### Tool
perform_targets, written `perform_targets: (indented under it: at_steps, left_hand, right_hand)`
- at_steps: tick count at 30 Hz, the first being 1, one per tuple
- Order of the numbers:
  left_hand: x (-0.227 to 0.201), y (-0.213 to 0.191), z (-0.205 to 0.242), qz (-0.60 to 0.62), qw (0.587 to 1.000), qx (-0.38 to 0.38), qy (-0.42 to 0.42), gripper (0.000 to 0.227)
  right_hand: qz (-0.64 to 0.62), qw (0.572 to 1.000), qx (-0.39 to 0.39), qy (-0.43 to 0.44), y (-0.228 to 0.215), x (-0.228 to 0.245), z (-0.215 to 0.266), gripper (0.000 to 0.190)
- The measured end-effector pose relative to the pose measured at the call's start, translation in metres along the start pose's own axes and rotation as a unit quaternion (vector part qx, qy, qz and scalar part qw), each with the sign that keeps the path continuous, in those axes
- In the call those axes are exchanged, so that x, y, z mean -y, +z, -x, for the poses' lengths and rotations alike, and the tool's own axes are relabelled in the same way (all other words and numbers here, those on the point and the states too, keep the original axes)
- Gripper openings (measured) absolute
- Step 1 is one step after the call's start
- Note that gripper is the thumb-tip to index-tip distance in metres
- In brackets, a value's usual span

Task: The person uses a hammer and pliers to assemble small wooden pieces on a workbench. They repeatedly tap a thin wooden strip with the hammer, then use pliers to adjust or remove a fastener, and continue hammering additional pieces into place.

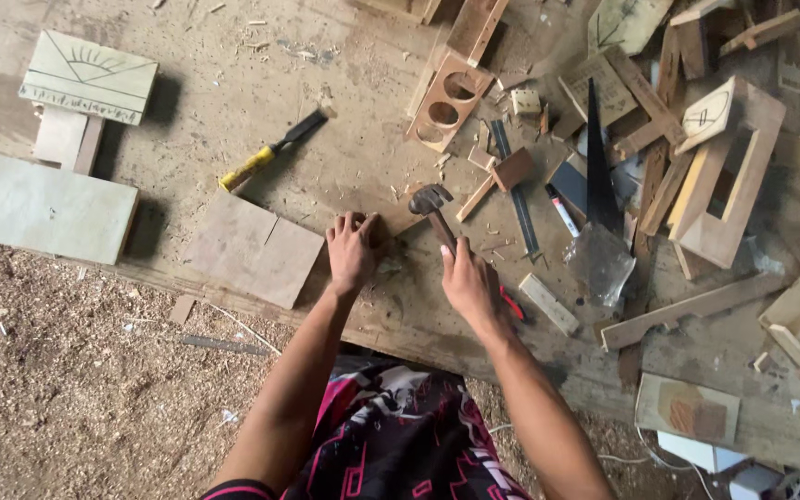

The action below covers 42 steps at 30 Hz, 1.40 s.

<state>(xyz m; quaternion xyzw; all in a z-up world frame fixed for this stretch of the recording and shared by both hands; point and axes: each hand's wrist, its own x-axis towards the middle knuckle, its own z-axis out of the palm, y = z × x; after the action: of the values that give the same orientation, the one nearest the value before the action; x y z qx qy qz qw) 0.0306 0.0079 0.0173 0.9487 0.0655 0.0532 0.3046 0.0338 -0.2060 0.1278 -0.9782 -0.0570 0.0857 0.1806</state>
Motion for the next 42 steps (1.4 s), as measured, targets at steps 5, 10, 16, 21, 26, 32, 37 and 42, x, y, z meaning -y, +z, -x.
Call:
perform_targets:
  at_steps: [5,10,16,21,26,32,37,42]
  left_hand:
    - [0.002,0.000,-0.004,0.001,1.000,0.000,-0.004,0.063]
    - [0.002,0.002,0.000,0.011,1.000,0.007,-0.006,0.060]
    - [0.005,0.007,0.002,-0.018,1.000,-0.020,0.015,0.065]
    - [0.008,0.006,-0.001,-0.001,1.000,-0.005,0.006,0.062]
    - [0.010,0.010,-0.004,-0.002,1.000,0.018,0.026,0.065]
    - [0.017,0.007,0.004,-0.027,0.997,0.028,0.068,0.071]
    - [0.018,0.008,0.000,-0.009,0.998,0.045,0.039,0.068]
    - [0.020,0.008,-0.002,0.021,0.997,0.076,0.021,0.065]
  right_hand:
    - [0.039,0.996,0.076,0.040,-0.033,0.004,-0.001,0.031]
    - [-0.012,0.999,-0.034,-0.006,-0.046,0.009,0.005,0.030]
    - [-0.001,0.999,-0.031,-0.027,-0.017,0.011,-0.001,0.038]
    - [0.032,0.993,0.103,0.054,-0.037,0.000,-0.015,0.034]
    - [0.003,0.990,-0.124,-0.059,-0.054,0.003,-0.008,0.028]
    - [-0.069,0.991,-0.112,0.027,-0.009,0.022,0.000,0.028]
    - [0.032,0.998,0.020,0.041,-0.005,0.017,0.007,0.027]
    - [-0.079,0.990,-0.112,-0.026,-0.045,0.029,0.011,0.026]
